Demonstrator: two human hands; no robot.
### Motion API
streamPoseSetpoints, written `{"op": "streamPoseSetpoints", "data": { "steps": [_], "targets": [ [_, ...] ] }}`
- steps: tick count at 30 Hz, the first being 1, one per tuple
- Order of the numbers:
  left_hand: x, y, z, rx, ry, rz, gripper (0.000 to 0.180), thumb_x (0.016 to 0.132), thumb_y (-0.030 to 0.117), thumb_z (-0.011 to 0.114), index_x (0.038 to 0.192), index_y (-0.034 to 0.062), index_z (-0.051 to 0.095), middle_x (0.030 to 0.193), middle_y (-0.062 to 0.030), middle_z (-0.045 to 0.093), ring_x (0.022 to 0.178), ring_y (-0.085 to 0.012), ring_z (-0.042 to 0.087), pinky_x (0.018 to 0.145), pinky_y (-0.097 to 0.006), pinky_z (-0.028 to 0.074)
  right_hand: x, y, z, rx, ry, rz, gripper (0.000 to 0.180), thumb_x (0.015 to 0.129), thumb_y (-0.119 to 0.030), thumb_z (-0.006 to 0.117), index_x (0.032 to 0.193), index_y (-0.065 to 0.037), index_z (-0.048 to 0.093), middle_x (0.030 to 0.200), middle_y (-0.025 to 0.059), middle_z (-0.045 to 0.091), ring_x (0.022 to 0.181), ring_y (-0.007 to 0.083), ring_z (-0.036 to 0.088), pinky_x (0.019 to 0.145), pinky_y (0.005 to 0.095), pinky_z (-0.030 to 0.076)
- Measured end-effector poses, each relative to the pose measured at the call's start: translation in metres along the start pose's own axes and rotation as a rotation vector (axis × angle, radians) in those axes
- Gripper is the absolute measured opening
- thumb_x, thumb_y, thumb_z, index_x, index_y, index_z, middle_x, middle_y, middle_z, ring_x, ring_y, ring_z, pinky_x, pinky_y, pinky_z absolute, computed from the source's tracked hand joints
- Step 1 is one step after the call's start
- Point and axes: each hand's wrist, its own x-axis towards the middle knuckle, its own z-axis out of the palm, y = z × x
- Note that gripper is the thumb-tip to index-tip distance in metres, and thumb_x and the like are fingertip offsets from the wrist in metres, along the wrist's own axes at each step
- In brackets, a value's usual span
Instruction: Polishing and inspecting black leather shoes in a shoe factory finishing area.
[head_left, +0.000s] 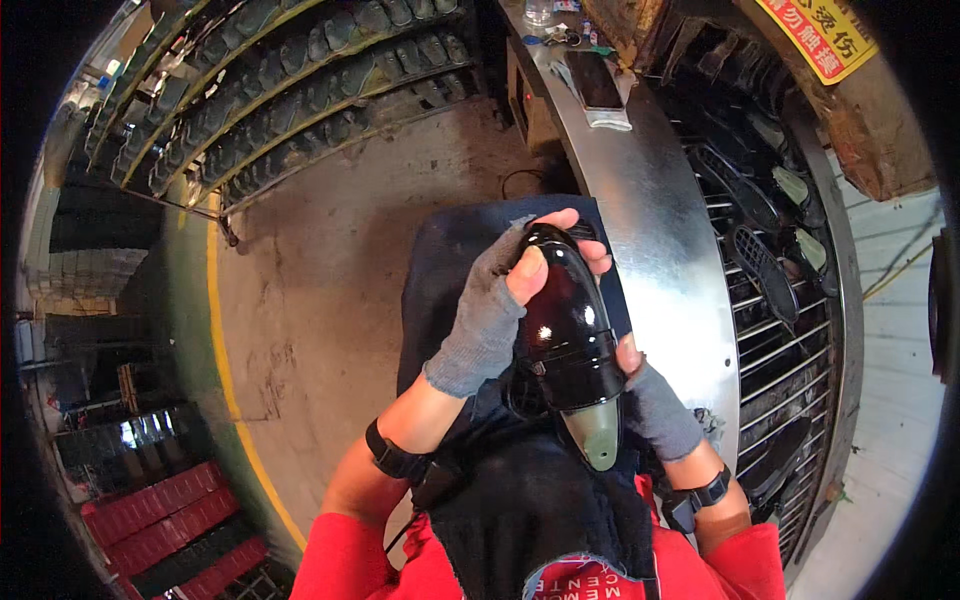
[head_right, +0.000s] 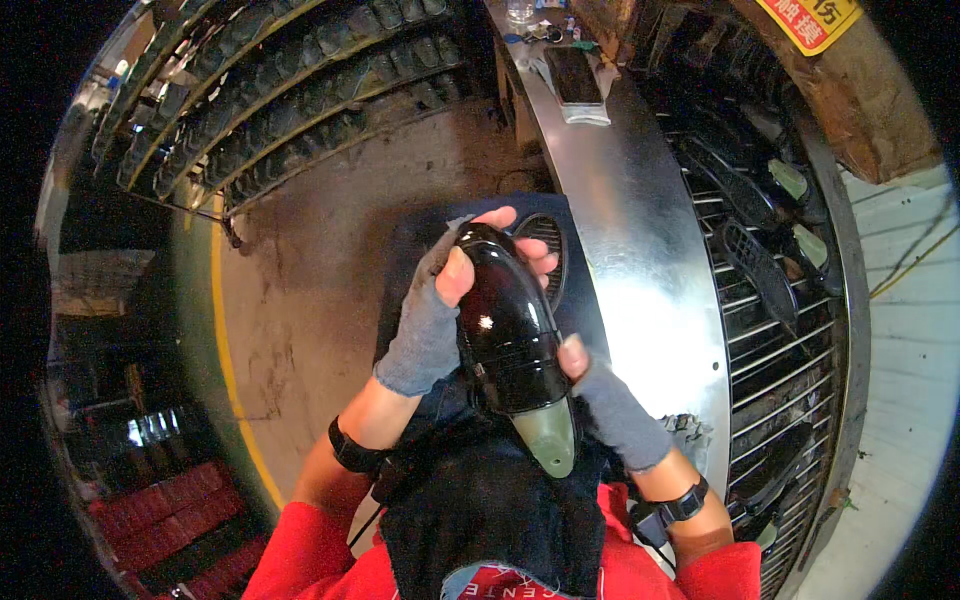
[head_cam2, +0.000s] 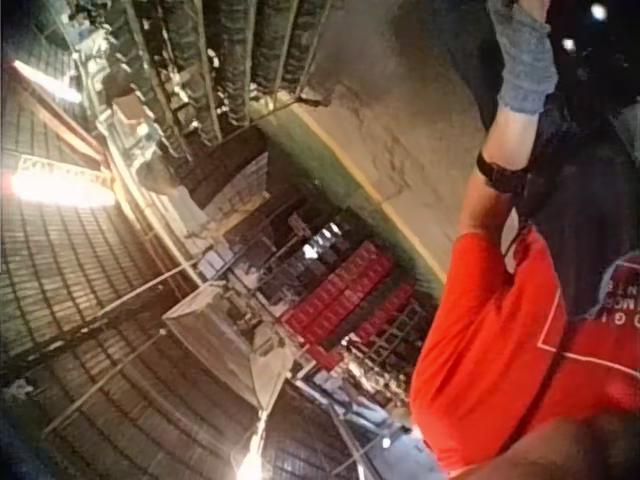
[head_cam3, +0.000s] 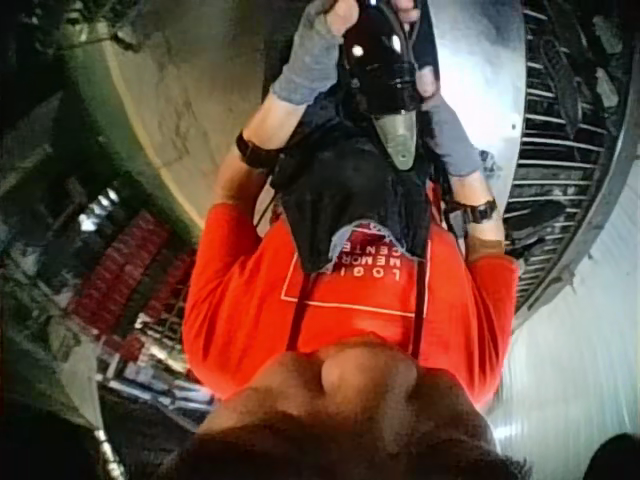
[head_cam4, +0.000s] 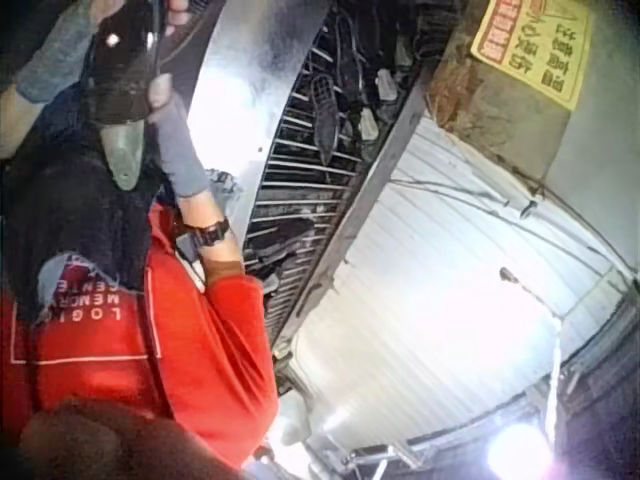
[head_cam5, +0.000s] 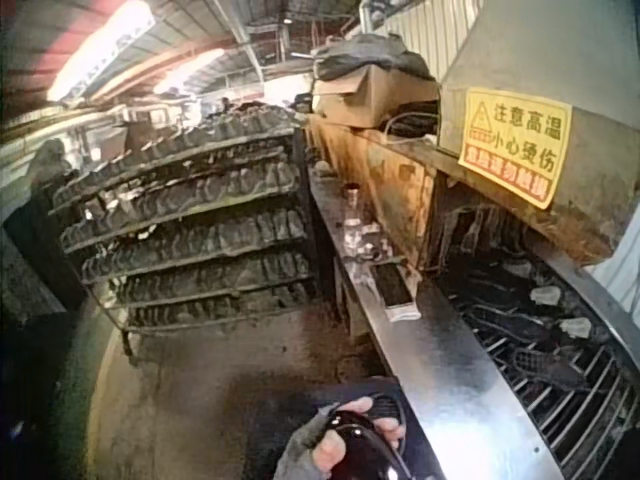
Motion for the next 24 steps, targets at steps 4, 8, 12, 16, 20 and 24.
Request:
{"op": "streamPoseSetpoints", "data": {
  "steps": [4,8,12,16,20,24],
  "targets": [
    [0.023,-0.022,-0.041,0.197,0.052,0.032,0.070,0.108,0.056,0.050,0.149,-0.0008,0.053,0.137,-0.0158,0.068,0.128,-0.0247,0.063,0.114,-0.038,0.048,-0.001,-0.011,0.025,0.017,0.006,-0.026,0.075,0.098,-0.060,0.064,0.138,0.003,0.061,0.126,0.0162,0.072,0.107,0.0240,0.073,0.096,0.0362,0.060],
    [0.047,-0.035,-0.047,0.702,0.078,0.049,0.053,0.104,0.039,0.061,0.140,0.0012,0.059,0.132,-0.0150,0.069,0.123,-0.0214,0.063,0.111,-0.035,0.047,-0.008,-0.007,0.008,0.136,0.135,-0.066,0.070,0.099,-0.057,0.063,0.138,0.002,0.062,0.123,0.0150,0.074,0.105,0.0240,0.074,0.094,0.0363,0.060],
    [0.050,0.003,-0.034,0.890,0.012,-0.234,0.037,0.099,0.020,0.065,0.131,0.0027,0.066,0.121,-0.0100,0.073,0.111,-0.0165,0.063,0.103,-0.030,0.048,-0.013,-0.017,-0.003,0.109,0.211,-0.099,0.086,0.093,-0.061,0.069,0.145,0.005,0.051,0.126,0.0290,0.068,0.107,0.0412,0.073,0.099,0.0508,0.061],
    [0.044,0.016,-0.053,-0.008,0.083,-0.125,0.054,0.102,0.027,0.053,0.148,-0.0005,0.052,0.134,-0.0152,0.067,0.123,-0.0191,0.063,0.110,-0.033,0.048,-0.001,-0.005,-0.001,0.138,0.055,-0.039,0.114,0.091,-0.090,0.040,0.151,0.007,0.042,0.128,0.0327,0.066,0.111,0.0468,0.071,0.104,0.0571,0.056],
    [0.029,0.032,-0.036,-0.017,-0.053,0.046,0.073,0.106,0.056,0.049,0.155,0.0027,0.044,0.139,-0.0221,0.065,0.115,-0.0251,0.069,0.101,-0.038,0.058,0.018,-0.005,0.030,0.117,0.033,-0.081,0.076,0.107,-0.064,0.044,0.146,0.001,0.054,0.130,0.0185,0.070,0.107,0.0281,0.075,0.095,0.0437,0.062],
    [0.020,0.040,-0.035,0.060,-0.111,-0.015,0.073,0.110,0.061,0.035,0.156,0.0046,0.045,0.138,-0.0192,0.066,0.114,-0.0221,0.069,0.097,-0.036,0.059,0.032,0.015,0.020,0.009,0.042,-0.065,0.073,0.107,-0.062,0.047,0.145,-0.001,0.055,0.133,0.0135,0.069,0.114,0.0225,0.071,0.099,0.0398,0.060]
  ]
}}
